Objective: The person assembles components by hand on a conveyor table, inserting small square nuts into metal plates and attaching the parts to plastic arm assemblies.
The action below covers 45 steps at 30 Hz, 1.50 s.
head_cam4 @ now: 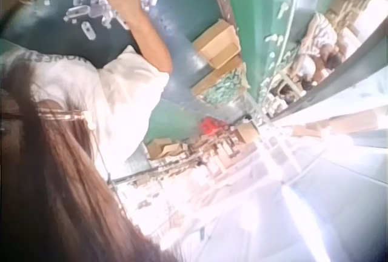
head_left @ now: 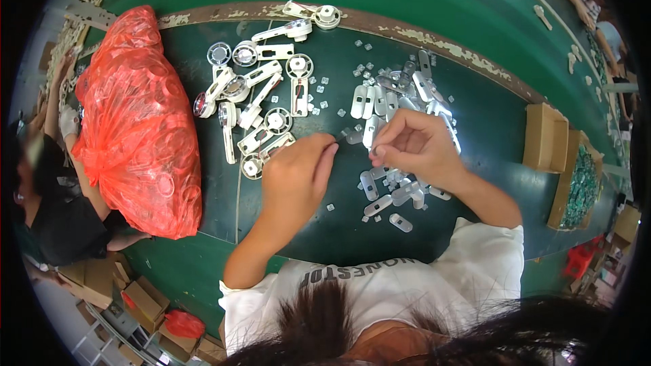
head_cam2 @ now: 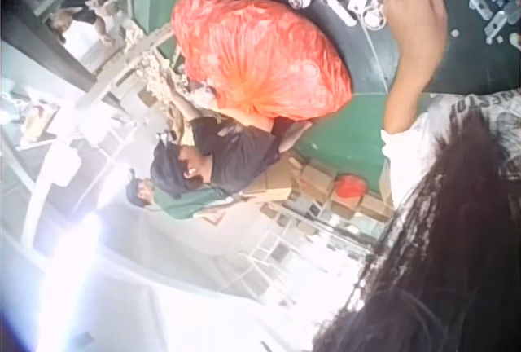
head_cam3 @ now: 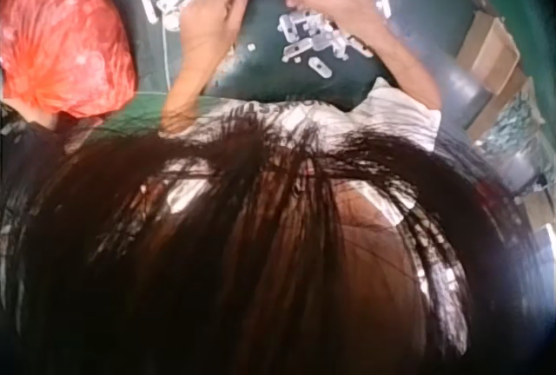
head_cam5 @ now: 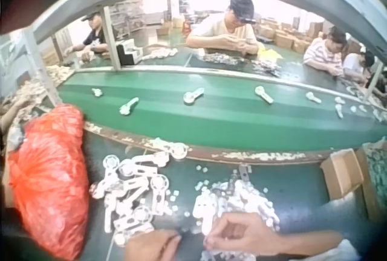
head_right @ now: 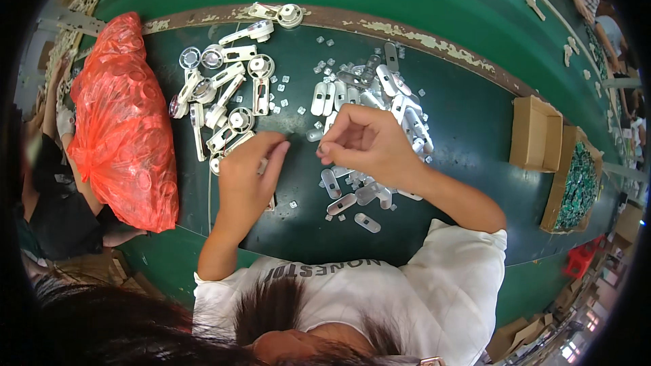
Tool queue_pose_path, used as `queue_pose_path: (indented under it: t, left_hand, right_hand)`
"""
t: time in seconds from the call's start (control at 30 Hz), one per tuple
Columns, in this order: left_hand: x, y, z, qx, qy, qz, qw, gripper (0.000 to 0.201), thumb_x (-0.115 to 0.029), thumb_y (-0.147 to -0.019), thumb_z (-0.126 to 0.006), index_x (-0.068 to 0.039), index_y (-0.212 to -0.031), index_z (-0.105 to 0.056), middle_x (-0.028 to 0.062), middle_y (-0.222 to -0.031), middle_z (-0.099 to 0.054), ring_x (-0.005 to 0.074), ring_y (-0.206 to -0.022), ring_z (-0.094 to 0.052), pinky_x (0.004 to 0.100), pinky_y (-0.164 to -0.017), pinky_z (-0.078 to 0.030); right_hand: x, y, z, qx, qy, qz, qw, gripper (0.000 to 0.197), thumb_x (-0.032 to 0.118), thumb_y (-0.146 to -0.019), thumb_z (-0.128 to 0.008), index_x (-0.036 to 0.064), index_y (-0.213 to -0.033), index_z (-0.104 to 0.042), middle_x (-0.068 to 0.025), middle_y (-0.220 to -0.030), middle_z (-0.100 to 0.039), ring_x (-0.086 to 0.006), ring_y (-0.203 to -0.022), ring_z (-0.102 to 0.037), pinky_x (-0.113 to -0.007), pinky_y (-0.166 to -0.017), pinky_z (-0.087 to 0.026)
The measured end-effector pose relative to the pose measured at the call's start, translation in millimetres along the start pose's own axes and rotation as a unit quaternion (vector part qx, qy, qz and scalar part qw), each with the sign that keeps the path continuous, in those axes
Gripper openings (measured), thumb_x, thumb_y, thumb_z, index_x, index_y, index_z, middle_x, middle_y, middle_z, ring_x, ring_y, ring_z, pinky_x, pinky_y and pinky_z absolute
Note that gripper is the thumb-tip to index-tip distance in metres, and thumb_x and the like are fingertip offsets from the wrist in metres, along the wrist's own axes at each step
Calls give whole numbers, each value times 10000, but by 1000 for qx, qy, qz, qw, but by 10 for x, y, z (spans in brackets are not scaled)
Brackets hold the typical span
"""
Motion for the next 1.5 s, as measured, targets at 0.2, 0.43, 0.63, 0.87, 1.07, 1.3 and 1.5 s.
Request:
queue_pose_path:
  t: [0.2, 0.43, 0.63, 0.87, 1.07, 1.3, 1.5]
  left_hand:
    - [88, 5, -129, 19, 208, 111, 972, 90, 15, -786, -617, 9, -875, -632, 54, -714, -570, 104, -609, -595, 222, -516, -438]
    - [301, 86, -168, -55, 357, 205, 910, 82, 52, -798, -610, 52, -879, -625, 53, -763, -615, 49, -622, -562, 178, -573, -439]
    - [261, 77, -206, -17, 421, 173, 890, 116, 75, -793, -616, 48, -905, -635, 43, -828, -570, 47, -665, -540, 171, -592, -426]
    - [247, 115, -346, -12, 469, 212, 858, 86, 32, -833, -614, 47, -917, -615, 60, -874, -607, 82, -742, -594, 198, -628, -525]
    - [252, 187, -574, 66, 596, 267, 754, 139, -12, -865, -598, 46, -991, -594, 87, -931, -650, 113, -834, -628, 241, -752, -537]
    - [226, 199, -622, 71, 603, 216, 765, 173, -29, -879, -585, 45, -1035, -586, 95, -970, -647, 121, -890, -614, 231, -784, -491]
    - [232, 180, -574, 53, 577, 211, 787, 115, -52, -888, -582, 24, -974, -579, 62, -904, -640, 84, -806, -600, 219, -733, -489]
  right_hand:
    - [86, 38, -64, 0, 32, 38, 999, 134, -46, -816, -614, -56, -949, -598, -85, -903, -623, -124, -801, -619, -244, -730, -524]
    - [103, 18, -93, 13, 78, 107, 991, 169, -63, -806, -623, -60, -974, -604, -94, -906, -618, -112, -801, -611, -239, -736, -517]
    - [157, 47, -99, -10, 110, 141, 984, 123, -50, -793, -646, -35, -914, -625, -80, -870, -628, -104, -767, -610, -229, -693, -514]
    - [330, 85, -146, -24, 259, 245, 934, 148, -35, -744, -681, -9, -880, -629, -85, -792, -625, -154, -682, -619, -233, -599, -499]
    - [540, 205, -369, -19, 403, 347, 846, 145, -56, -708, -679, -1, -823, -609, -91, -794, -581, -178, -671, -595, -259, -571, -484]
    - [431, 135, -286, -15, 366, 284, 886, 122, -35, -716, -677, 7, -806, -605, -71, -793, -527, -163, -673, -559, -267, -562, -464]
    - [437, 108, -330, -8, 396, 279, 875, 120, -18, -726, -683, 20, -815, -612, -70, -795, -523, -155, -677, -553, -262, -559, -462]
Point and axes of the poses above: each hand's wrist, its own y-axis away from the middle knuckle, its own z-axis out of the back of the hand, x = y × z, the point moved 10 cm from there along -y, towards the middle knuckle
